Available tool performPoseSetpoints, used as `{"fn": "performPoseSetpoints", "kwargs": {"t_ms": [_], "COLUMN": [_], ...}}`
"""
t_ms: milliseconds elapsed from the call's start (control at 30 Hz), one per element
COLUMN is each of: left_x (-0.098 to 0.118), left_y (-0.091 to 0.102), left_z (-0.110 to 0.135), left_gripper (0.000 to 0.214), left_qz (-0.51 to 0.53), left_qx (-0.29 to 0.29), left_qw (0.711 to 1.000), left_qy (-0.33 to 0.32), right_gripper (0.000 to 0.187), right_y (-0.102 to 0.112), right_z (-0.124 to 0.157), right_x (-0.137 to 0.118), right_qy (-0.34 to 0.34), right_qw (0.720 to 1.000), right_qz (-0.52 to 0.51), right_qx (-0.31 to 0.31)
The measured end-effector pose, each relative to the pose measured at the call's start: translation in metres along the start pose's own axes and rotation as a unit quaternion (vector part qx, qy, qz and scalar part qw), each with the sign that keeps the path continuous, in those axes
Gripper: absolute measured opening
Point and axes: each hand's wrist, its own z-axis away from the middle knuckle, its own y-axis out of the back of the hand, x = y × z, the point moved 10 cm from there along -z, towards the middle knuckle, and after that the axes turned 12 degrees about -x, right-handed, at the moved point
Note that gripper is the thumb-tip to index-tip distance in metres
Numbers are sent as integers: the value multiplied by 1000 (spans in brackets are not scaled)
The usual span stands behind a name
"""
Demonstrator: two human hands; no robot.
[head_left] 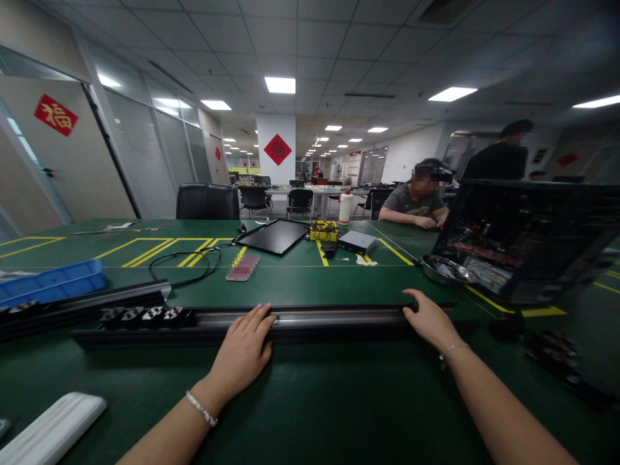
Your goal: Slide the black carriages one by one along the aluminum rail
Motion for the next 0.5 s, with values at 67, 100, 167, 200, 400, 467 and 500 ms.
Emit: {"fn": "performPoseSetpoints", "kwargs": {"t_ms": [67, 100, 167, 200, 400, 467, 500], "left_x": [0, -1, -1, 0, 1, 1, 1], "left_y": [0, 0, 1, 1, 1, 2, 3], "left_z": [1, 1, 1, 1, 0, 1, 1], "left_gripper": [46, 46, 46, 46, 45, 45, 45], "left_qz": [5, 6, 8, 8, 4, 3, 2], "left_qx": [3, 3, 4, 4, 3, 7, 9], "left_qw": [1000, 1000, 1000, 1000, 1000, 1000, 1000], "left_qy": [0, 0, -1, -1, 0, 0, 0], "right_gripper": [45, 44, 45, 46, 46, 46, 46], "right_y": [2, 3, 2, 2, 3, 4, 4], "right_z": [1, 2, 2, 2, 2, 2, 2], "right_x": [-1, -1, 0, 1, 4, 7, 7], "right_qy": [1, -1, -9, -14, -29, -35, -37], "right_qw": [1000, 1000, 1000, 1000, 999, 999, 999], "right_qz": [13, 18, 22, 22, 22, 20, 19], "right_qx": [11, 14, 11, 7, -6, -7, -7]}}
